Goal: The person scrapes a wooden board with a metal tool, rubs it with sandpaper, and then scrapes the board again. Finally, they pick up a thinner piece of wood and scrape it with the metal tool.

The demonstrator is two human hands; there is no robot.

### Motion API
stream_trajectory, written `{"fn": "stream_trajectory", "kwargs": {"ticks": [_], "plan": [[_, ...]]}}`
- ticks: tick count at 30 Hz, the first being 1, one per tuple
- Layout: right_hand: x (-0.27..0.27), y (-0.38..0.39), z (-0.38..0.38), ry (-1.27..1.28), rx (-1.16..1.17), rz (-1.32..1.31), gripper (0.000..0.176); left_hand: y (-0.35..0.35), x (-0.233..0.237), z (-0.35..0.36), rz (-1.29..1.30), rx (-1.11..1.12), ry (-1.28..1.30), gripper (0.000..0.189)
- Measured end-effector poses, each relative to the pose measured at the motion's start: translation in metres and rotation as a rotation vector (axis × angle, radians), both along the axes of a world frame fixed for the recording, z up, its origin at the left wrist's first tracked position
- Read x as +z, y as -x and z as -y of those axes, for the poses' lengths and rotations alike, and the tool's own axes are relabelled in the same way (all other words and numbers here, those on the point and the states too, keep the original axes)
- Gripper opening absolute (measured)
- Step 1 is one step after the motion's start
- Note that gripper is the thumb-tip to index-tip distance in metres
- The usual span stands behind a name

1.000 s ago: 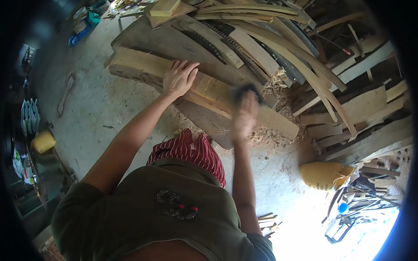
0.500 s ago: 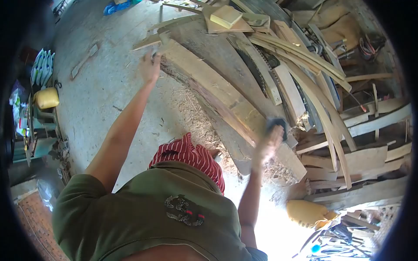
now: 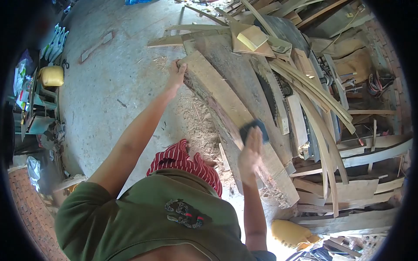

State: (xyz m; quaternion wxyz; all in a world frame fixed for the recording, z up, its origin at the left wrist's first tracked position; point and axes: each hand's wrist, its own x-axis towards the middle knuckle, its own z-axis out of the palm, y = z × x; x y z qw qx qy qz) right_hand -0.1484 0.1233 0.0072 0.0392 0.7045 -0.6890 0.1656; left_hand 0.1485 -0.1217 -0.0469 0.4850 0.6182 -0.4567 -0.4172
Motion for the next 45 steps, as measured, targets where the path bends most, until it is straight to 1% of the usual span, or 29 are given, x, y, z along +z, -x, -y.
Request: {"fn": "stream_trajectory", "kwargs": {"ticks": [1,3,5,6,8,10,12,15,17,19,21,22,24,25,26,28,29,30,31,32,33,34,35,36,37,38,42,44,45], "plan": [[0.008,-0.02,0.024,-0.006,0.079,-0.056,0.063,0.0,0.004,-0.001,0.0,0.001,-0.002,0.058],[0.003,-0.05,0.077,-0.01,0.128,-0.021,0.064,0.0,0.008,-0.005,0.095,-0.015,0.029,0.056],[0.004,-0.073,0.124,0.009,0.193,0.004,0.062,-0.001,0.013,-0.008,0.084,-0.018,0.037,0.055],[0.007,-0.073,0.126,0.005,0.186,0.003,0.062,0.0,0.012,-0.009,0.073,-0.023,0.049,0.054],[0.017,-0.073,0.132,-0.044,0.284,0.066,0.063,0.001,0.013,-0.01,0.076,-0.031,0.048,0.053],[0.016,-0.051,0.1,-0.043,0.313,0.083,0.066,-0.002,0.01,-0.008,0.074,-0.024,0.052,0.053],[0.022,-0.033,0.061,-0.134,0.31,0.024,0.068,-0.001,0.003,-0.005,0.112,-0.013,0.101,0.053],[0.018,-0.027,0.056,-0.159,0.265,0.063,0.068,0.003,-0.004,0.001,0.129,0.002,0.103,0.053],[0.019,-0.047,0.089,-0.05,0.247,0.015,0.058,0.003,0.0,0.001,0.1,-0.029,0.094,0.053],[0.009,-0.059,0.136,0.019,0.27,0.075,0.055,-0.002,-0.002,0.007,0.077,-0.053,0.096,0.053],[0.019,-0.062,0.181,-0.378,0.118,0.406,0.052,-0.008,-0.02,0.018,0.06,-0.09,0.086,0.053],[0.015,-0.052,0.192,-0.362,0.101,0.416,0.052,-0.007,-0.02,0.016,0.067,-0.112,0.098,0.053],[0.006,-0.034,0.216,-0.104,0.097,0.343,0.05,-0.012,-0.015,0.016,0.042,-0.105,0.033,0.054],[0.0,-0.02,0.224,0.119,0.134,0.247,0.05,-0.016,-0.024,0.021,0.015,-0.108,0.047,0.054],[0.002,-0.011,0.222,0.134,0.099,0.246,0.05,-0.018,-0.034,0.025,-0.016,-0.12,0.053,0.055],[0.005,0.006,0.212,0.014,0.088,0.022,0.051,-0.014,-0.02,0.019,-0.077,-0.131,0.026,0.056],[0.001,0.019,0.206,0.049,0.159,0.108,0.05,-0.011,-0.019,0.016,-0.079,-0.162,0.027,0.056],[0.008,0.032,0.195,0.055,0.142,0.107,0.05,-0.011,-0.016,0.016,-0.048,-0.151,0.006,0.057],[0.021,0.048,0.181,0.042,0.051,0.194,0.047,-0.017,-0.014,0.019,-0.018,-0.126,-0.008,0.058],[0.032,0.066,0.169,0.036,-0.024,0.276,0.045,-0.03,-0.033,0.03,-0.025,-0.114,0.013,0.058],[0.028,0.09,0.153,0.065,-0.183,0.355,0.04,-0.041,-0.07,0.047,-0.054,-0.152,0.072,0.057],[0.028,0.119,0.135,0.093,-0.316,0.275,0.039,-0.044,-0.09,0.054,-0.082,-0.188,0.13,0.057],[0.023,0.144,0.112,0.229,-0.335,0.245,0.039,-0.018,-0.024,0.022,-0.222,-0.132,-0.083,0.058],[0.005,0.173,0.092,0.16,-0.398,0.123,0.042,-0.015,-0.002,0.013,-0.23,-0.12,-0.066,0.058],[-0.01,0.194,0.076,0.015,-0.398,0.148,0.038,-0.013,0.01,0.008,-0.2,-0.114,-0.159,0.059],[-0.017,0.206,0.066,-0.131,-0.399,0.169,0.034,-0.009,0.017,0.009,-0.171,-0.109,-0.253,0.059],[-0.013,0.212,0.058,-0.068,-0.3,0.057,0.033,-0.006,0.016,0.011,-0.087,-0.046,-0.308,0.062],[-0.002,0.214,0.063,-0.163,-0.272,0.097,0.031,-0.015,0.005,0.017,-0.119,-0.141,-0.284,0.069],[-0.001,0.22,0.059,-0.099,-0.184,0.101,0.03,-0.011,0.01,0.015,-0.12,-0.132,-0.285,0.069]]}}
